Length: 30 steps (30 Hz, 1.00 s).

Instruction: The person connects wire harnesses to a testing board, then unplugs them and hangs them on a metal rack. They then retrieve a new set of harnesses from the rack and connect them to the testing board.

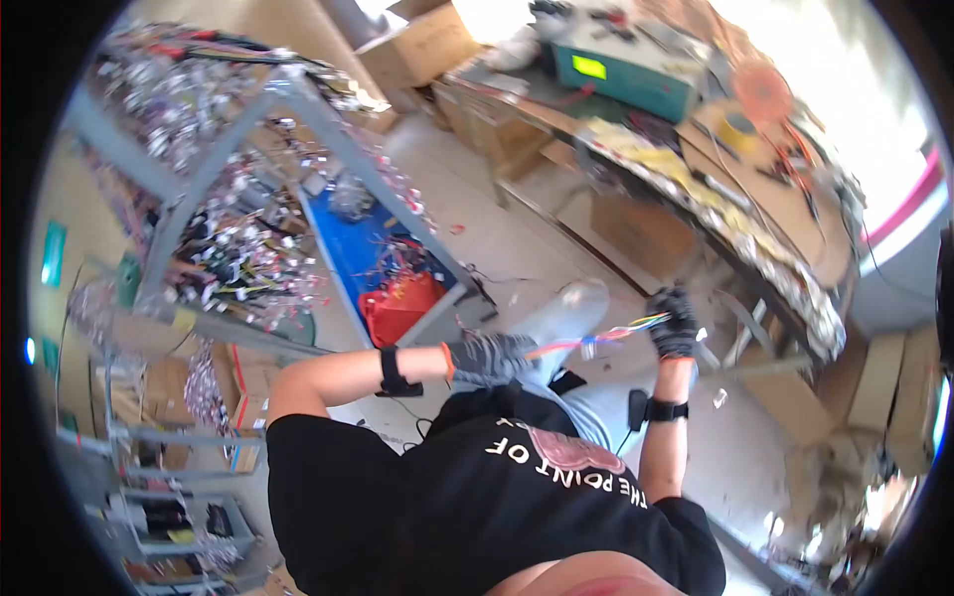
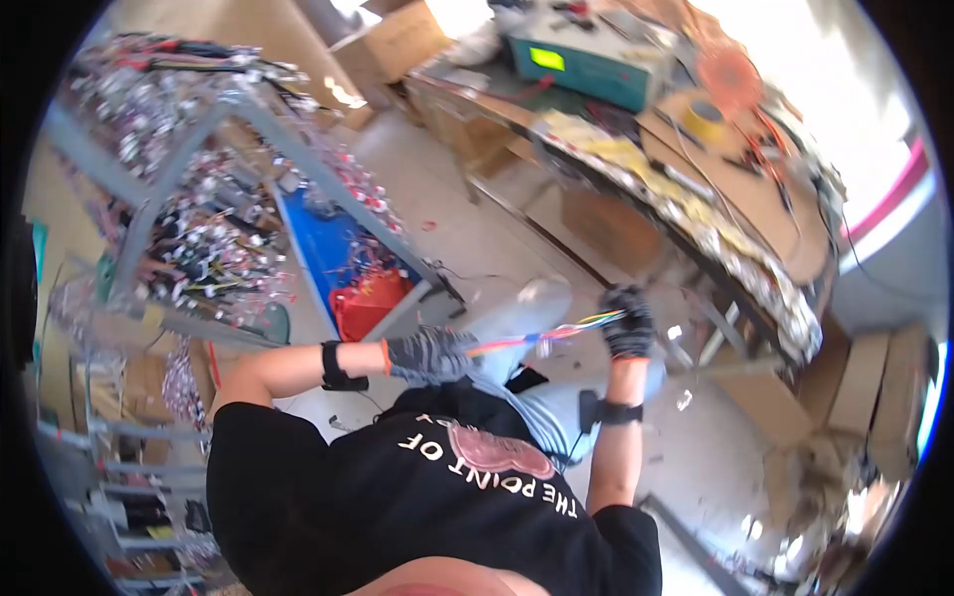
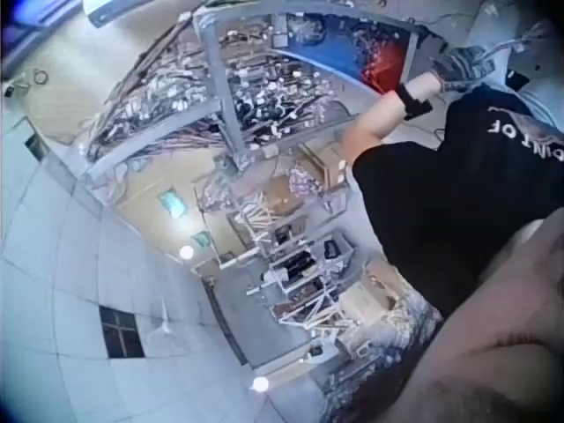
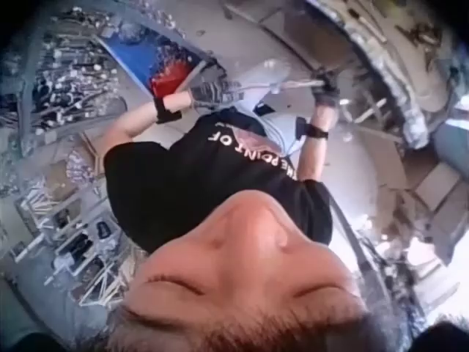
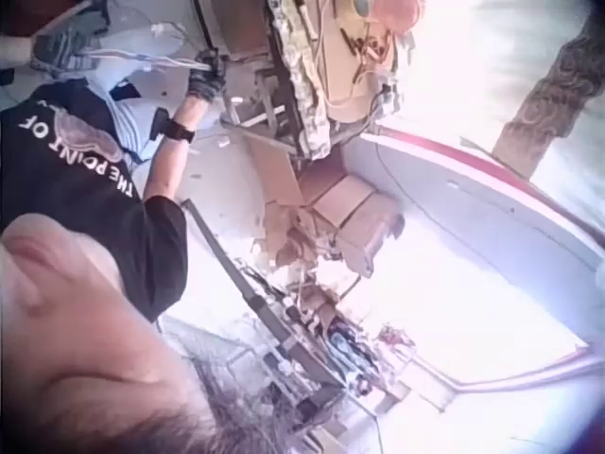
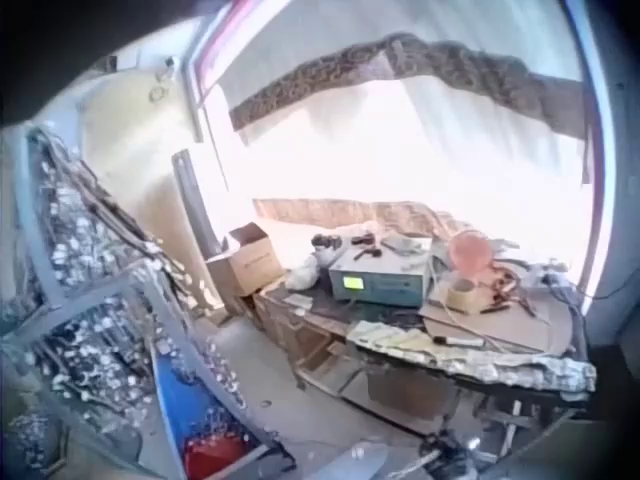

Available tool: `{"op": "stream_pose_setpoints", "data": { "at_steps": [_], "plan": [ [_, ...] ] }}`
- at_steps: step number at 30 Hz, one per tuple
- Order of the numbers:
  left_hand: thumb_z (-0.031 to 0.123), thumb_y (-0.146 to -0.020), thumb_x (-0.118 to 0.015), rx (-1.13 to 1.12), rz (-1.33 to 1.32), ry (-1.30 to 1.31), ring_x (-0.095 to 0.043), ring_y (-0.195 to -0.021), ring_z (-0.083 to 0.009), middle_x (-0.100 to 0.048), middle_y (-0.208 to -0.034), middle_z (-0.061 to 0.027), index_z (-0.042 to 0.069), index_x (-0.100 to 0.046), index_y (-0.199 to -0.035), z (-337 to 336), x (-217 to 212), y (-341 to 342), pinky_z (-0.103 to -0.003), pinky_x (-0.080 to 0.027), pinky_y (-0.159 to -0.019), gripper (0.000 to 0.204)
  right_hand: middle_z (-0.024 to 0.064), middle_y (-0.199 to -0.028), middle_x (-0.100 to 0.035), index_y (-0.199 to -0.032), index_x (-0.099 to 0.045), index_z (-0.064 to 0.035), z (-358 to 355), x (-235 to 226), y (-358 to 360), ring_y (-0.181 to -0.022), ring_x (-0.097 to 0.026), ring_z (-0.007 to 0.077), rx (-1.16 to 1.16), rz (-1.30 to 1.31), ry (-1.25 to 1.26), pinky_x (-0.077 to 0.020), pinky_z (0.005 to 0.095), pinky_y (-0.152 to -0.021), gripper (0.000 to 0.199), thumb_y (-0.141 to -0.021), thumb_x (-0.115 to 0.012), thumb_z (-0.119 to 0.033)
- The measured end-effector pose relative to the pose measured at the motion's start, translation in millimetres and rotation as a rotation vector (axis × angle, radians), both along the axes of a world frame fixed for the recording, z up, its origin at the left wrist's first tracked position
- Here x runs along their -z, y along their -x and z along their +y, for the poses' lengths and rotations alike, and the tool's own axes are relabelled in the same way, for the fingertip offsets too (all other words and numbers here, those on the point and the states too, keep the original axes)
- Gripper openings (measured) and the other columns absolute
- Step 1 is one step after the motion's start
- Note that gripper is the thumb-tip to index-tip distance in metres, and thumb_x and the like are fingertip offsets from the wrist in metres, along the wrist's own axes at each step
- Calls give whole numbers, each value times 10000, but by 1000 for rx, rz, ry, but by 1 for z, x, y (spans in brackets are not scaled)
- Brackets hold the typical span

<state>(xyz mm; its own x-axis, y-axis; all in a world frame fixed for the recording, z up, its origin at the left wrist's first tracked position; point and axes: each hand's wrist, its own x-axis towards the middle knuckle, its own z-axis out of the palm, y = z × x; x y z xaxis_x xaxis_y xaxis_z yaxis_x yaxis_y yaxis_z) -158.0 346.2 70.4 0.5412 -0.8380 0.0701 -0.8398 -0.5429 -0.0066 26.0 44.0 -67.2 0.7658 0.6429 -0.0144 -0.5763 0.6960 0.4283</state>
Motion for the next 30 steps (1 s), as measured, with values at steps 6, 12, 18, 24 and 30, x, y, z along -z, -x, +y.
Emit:
{"op": "stream_pose_setpoints", "data": {
  "at_steps": [6,12,18,24,30],
  "plan": [
    [379,-839,-519,-390,783,130,-601,-739,-337,-599,-763,-204,42,-588,-952,-11,-18,-24,-410,-470,-652,362,4,-536,-477,-789,-558,-9,-217,74,88,-502,-484,132,844,269,437,-455,305,-772,212,-849,-548,-212],
    [310,-854,-469,-395,420,165,-574,-788,-332,-591,-796,-185,63,-578,-881,66,185,-14,-431,-441,-719,272,-1,-524,-449,-847,-591,-44,-231,-36,224,-516,-412,121,778,644,899,-388,225,-545,298,-860,-555,-340],
    [369,-784,-597,-1154,525,417,-567,-764,-293,-589,-784,-160,58,-568,-795,43,220,-20,-418,-453,-716,313,87,-830,-537,-1004,-566,21,-175,-73,366,-681,-531,171,1465,1077,1931,-467,218,-556,246,-877,-492,-176],
    [366,-765,-652,-1214,2100,844,-569,-776,-217,-592,-783,-63,90,-586,-828,121,286,-47,-393,-483,-741,291,118,-836,-561,-1086,-491,-78,-170,-32,430,-688,-585,234,1734,1091,2450,-507,316,-596,509,-681,-732,-270],
    [113,-799,-606,-1346,1807,1647,-491,-523,-112,-500,-618,1,125,-541,-780,161,274,-89,-234,-430,-495,68,235,-1070,-573,-1162,-504,32,-83,-98,331,-986,-566,346,-1051,-21,3136,-456,410,-841,451,-857,-569,-295]
  ]
}}
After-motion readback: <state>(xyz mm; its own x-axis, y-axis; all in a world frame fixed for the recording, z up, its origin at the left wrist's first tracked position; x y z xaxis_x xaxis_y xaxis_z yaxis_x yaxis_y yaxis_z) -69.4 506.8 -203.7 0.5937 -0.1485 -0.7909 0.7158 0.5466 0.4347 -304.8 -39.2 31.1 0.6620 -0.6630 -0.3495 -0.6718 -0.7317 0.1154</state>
